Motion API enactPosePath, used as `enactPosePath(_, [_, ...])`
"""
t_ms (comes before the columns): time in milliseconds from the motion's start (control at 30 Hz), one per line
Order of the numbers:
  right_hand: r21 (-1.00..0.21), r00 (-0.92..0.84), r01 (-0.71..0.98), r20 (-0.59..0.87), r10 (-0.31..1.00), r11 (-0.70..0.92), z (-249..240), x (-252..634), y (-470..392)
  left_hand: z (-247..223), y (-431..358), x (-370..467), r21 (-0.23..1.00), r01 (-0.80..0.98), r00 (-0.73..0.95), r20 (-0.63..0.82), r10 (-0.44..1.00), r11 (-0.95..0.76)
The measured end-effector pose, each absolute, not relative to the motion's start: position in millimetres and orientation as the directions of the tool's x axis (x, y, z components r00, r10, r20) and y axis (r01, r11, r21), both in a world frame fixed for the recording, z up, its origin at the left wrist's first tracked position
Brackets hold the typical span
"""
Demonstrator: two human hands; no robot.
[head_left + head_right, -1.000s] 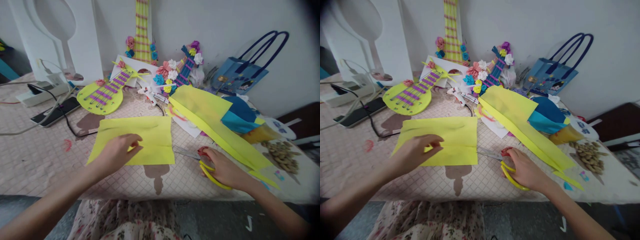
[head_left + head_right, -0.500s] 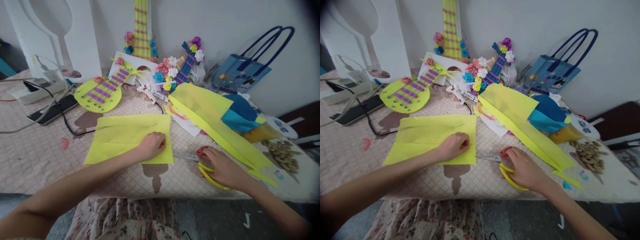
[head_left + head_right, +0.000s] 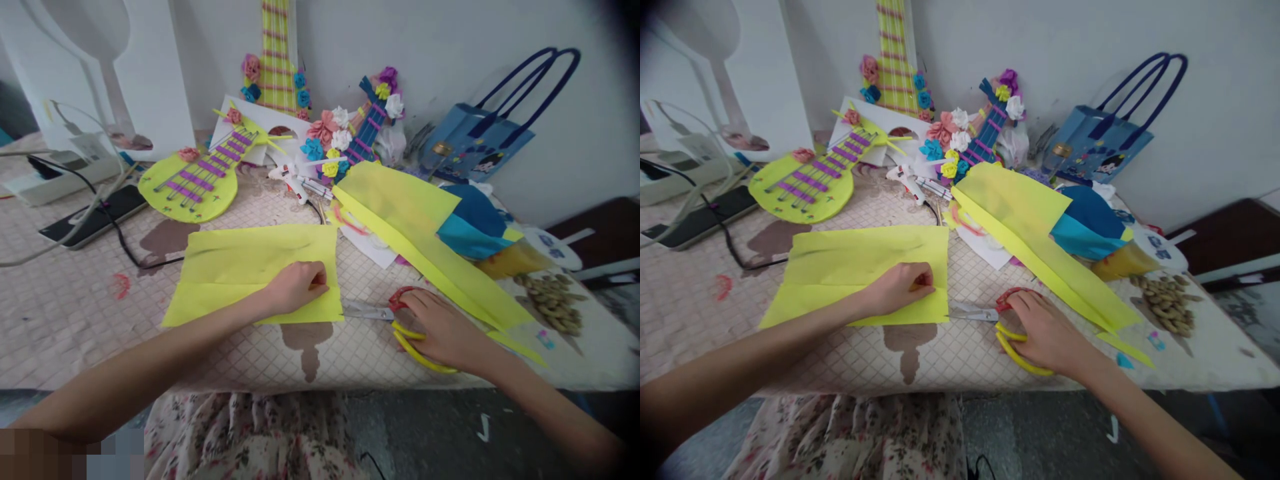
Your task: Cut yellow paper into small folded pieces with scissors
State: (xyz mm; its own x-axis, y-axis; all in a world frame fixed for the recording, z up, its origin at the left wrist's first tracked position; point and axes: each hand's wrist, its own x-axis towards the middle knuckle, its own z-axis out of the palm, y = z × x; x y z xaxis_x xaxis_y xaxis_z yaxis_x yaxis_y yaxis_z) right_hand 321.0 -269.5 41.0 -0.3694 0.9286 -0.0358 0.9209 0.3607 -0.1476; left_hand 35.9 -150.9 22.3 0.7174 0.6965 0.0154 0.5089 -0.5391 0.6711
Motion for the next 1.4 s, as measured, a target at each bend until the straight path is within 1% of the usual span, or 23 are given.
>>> enactPosePath(100, [-0.133,-0.368,0.923,-0.037,0.929,0.361,41,324,-271,24,-151,34,0.692,0.492,0.726,0.009,0.688,-0.528])
enactPosePath(267, [-0.174,-0.368,0.919,-0.058,0.928,0.354,43,321,-272,27,-150,33,0.709,0.479,0.738,-0.006,0.674,-0.518])
enactPosePath(433, [-0.185,-0.389,0.911,-0.082,0.918,0.369,43,316,-270,24,-148,34,0.708,0.476,0.737,0.003,0.676,-0.522])
enactPosePath(533, [-0.17,-0.412,0.903,-0.09,0.907,0.394,42,316,-270,22,-149,35,0.694,0.492,0.723,0.009,0.69,-0.525])
enactPosePath(600, [-0.15,-0.421,0.902,-0.095,0.902,0.405,41,316,-271,22,-151,35,0.663,0.487,0.721,0.062,0.69,-0.568])
enactPosePath(633, [-0.141,-0.424,0.901,-0.094,0.901,0.41,41,316,-272,22,-153,34,0.633,0.476,0.723,0.115,0.682,-0.611])
enactPosePath(667, [-0.134,-0.428,0.9,-0.089,0.899,0.415,41,316,-273,22,-154,33,0.594,0.456,0.729,0.179,0.661,-0.663])
enactPosePath(733, [-0.122,-0.438,0.896,-0.072,0.896,0.428,41,315,-274,23,-155,28,0.498,0.384,0.764,0.302,0.571,-0.778])
enactPosePath(767, [-0.115,-0.442,0.894,-0.062,0.895,0.433,41,315,-275,23,-155,26,0.453,0.333,0.791,0.343,0.506,-0.827])
enactPosePath(833, [-0.098,-0.446,0.893,-0.052,0.893,0.44,41,314,-276,24,-154,20,0.39,0.205,0.857,0.372,0.357,-0.898])
enactPosePath(933, [-0.084,-0.443,0.895,-0.065,0.894,0.438,41,312,-277,25,-150,13,0.333,0.045,0.935,0.317,0.157,-0.942])
enactPosePath(1000, [-0.08,-0.447,0.894,-0.077,0.891,0.442,40,311,-278,25,-147,12,0.32,-0.003,0.966,0.247,0.08,-0.947])
enactPosePath(1267, [-0.068,-0.449,0.893,-0.092,0.889,0.445,38,307,-282,17,-145,14,0.403,-0.086,0.996,0.064,-0.066,-0.911])
enactPosePath(1400, [-0.064,-0.444,0.896,-0.093,0.891,0.44,39,304,-284,11,-143,17,0.409,-0.067,0.998,0.019,-0.066,-0.91])
